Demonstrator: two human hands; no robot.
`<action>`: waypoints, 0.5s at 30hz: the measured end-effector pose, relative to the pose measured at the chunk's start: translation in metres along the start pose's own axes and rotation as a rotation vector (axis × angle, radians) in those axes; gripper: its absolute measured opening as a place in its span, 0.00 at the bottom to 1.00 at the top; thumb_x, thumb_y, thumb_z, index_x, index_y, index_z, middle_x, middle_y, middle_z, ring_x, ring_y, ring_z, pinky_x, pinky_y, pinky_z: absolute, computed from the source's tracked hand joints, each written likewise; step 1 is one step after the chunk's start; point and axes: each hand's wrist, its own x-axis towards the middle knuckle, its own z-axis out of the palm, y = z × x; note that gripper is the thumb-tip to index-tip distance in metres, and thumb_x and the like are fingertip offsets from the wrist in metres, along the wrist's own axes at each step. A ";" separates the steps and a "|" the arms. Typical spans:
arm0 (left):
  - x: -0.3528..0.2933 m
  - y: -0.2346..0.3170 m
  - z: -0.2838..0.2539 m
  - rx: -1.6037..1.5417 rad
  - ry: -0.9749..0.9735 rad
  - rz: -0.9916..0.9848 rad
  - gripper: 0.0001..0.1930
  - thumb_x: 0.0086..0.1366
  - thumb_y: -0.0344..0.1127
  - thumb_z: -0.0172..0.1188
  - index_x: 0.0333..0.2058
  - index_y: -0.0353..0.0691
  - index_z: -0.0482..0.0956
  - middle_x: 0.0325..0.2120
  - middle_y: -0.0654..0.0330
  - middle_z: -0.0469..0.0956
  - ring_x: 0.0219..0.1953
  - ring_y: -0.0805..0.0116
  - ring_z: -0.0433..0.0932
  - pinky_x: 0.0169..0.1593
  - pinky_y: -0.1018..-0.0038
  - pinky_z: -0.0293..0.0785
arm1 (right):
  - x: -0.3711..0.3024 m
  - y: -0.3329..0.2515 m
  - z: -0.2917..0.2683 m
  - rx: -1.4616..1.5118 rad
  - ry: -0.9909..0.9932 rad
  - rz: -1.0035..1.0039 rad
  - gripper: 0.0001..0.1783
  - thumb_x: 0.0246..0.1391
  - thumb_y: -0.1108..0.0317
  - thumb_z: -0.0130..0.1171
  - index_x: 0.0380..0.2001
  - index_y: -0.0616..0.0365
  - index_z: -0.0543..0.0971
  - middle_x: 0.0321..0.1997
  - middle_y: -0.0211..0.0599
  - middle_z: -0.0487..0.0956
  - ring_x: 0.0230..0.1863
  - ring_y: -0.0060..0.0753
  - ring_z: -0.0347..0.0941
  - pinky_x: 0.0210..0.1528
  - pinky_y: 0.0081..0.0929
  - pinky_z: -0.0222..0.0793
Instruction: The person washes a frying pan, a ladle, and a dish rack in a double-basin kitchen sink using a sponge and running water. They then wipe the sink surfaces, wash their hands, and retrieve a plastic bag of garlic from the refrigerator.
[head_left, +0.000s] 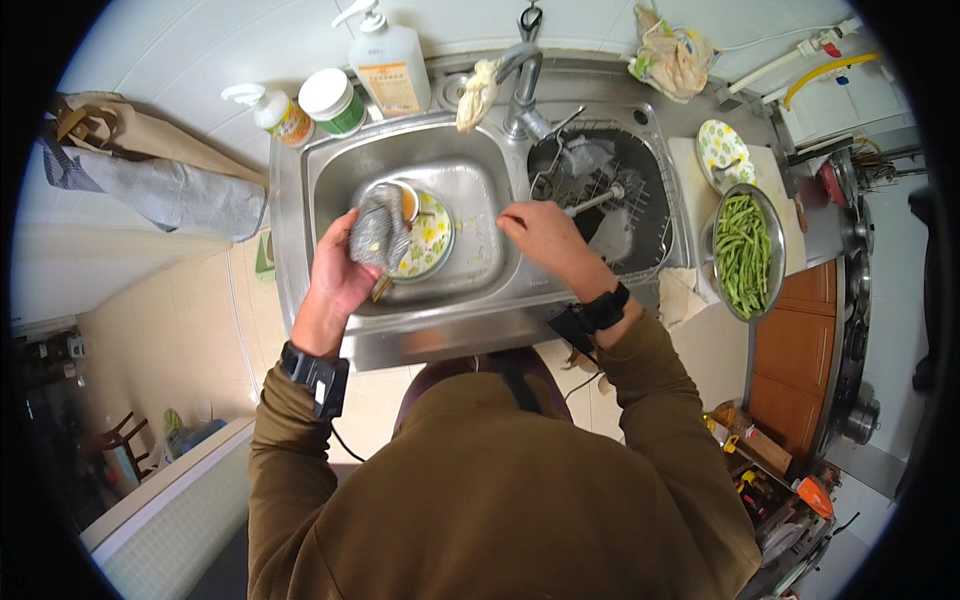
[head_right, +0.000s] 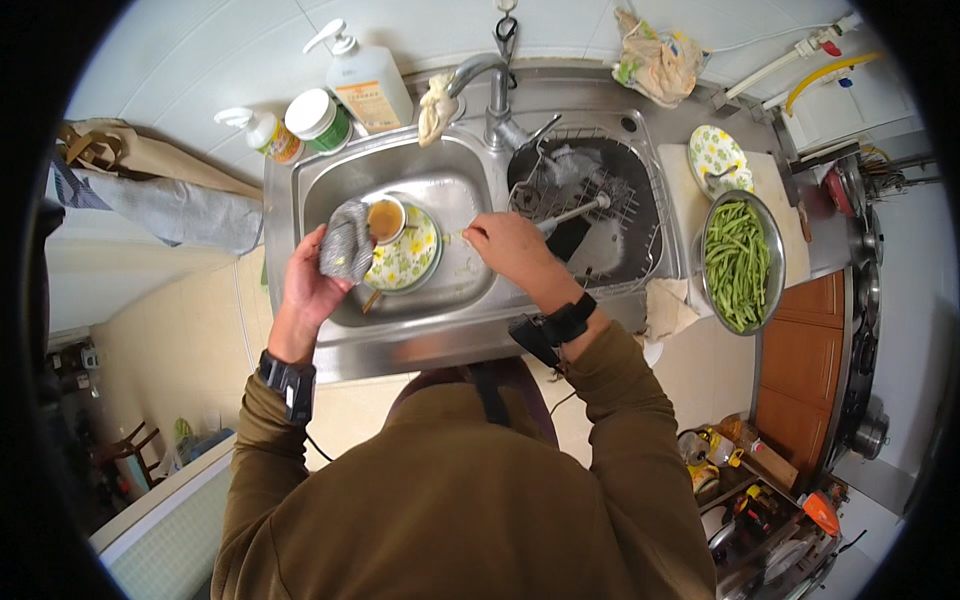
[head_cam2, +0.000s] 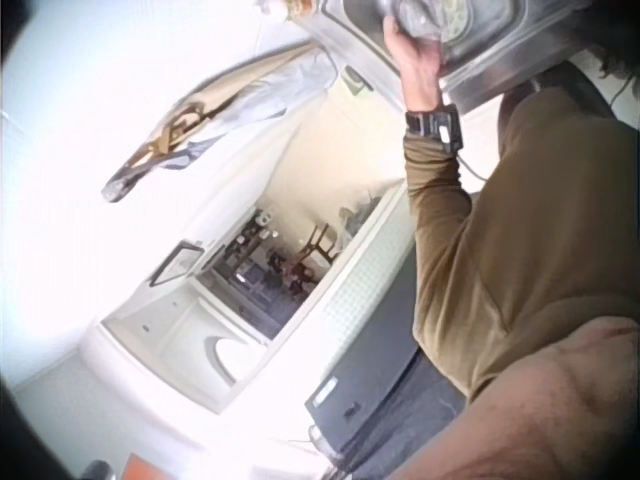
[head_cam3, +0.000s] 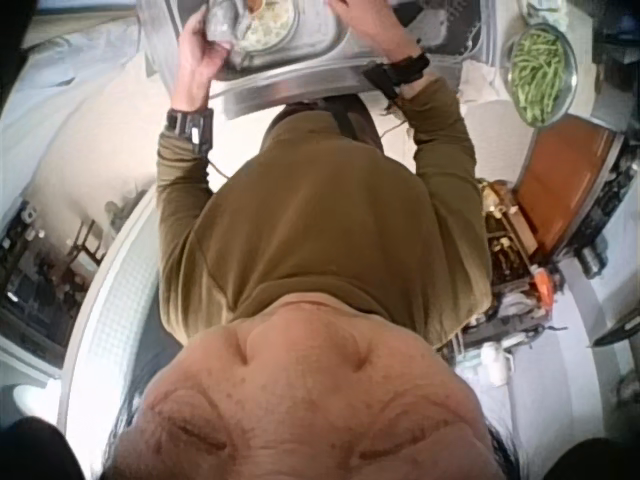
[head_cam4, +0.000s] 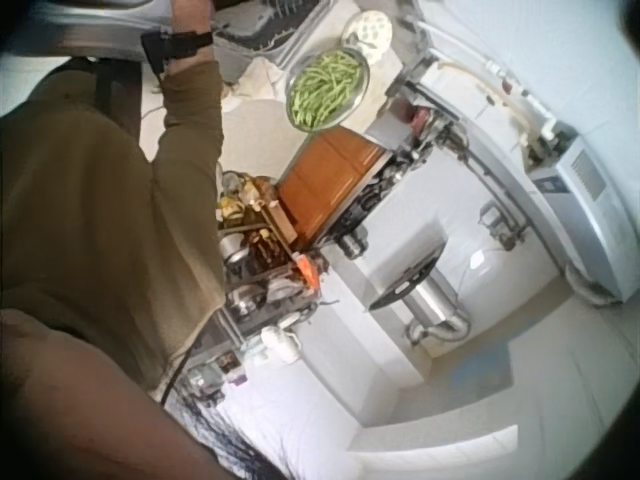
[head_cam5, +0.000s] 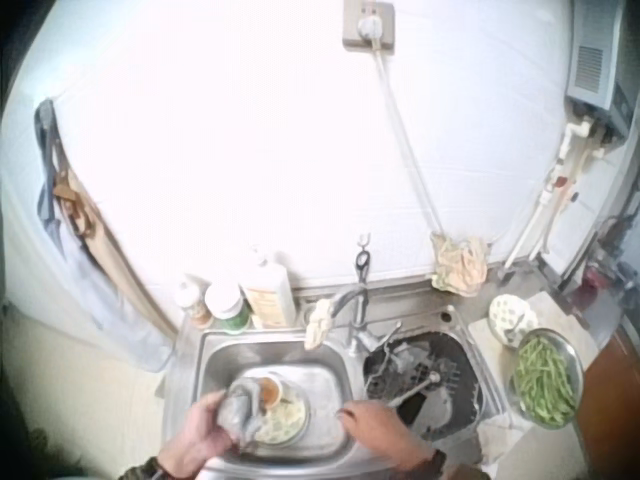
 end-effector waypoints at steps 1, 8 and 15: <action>0.016 0.001 0.002 -0.045 -0.011 -0.024 0.20 0.65 0.39 0.42 0.50 0.31 0.67 0.47 0.50 0.73 0.48 0.54 0.74 0.53 0.59 0.70 | 0.006 0.001 -0.019 0.010 -0.019 -0.019 0.13 0.51 0.61 0.52 0.36 0.57 0.77 0.38 0.45 0.77 0.41 0.51 0.72 0.42 0.43 0.68; 0.112 -0.044 -0.004 0.003 0.086 0.045 0.11 0.65 0.30 0.46 0.46 0.40 0.69 0.42 0.59 0.75 0.43 0.64 0.76 0.47 0.63 0.73 | 0.081 0.053 -0.067 -0.665 0.741 -0.228 0.17 0.44 0.74 0.51 0.42 0.55 0.73 0.46 0.35 0.73 0.48 0.42 0.68 0.49 0.40 0.62; 0.163 -0.075 -0.015 -0.195 0.260 -0.037 0.14 0.68 0.38 0.44 0.48 0.41 0.69 0.46 0.57 0.74 0.48 0.59 0.73 0.52 0.56 0.68 | 0.082 0.093 -0.057 -0.732 0.352 -0.121 0.17 0.46 0.72 0.50 0.42 0.57 0.72 0.41 0.35 0.71 0.48 0.42 0.65 0.56 0.42 0.56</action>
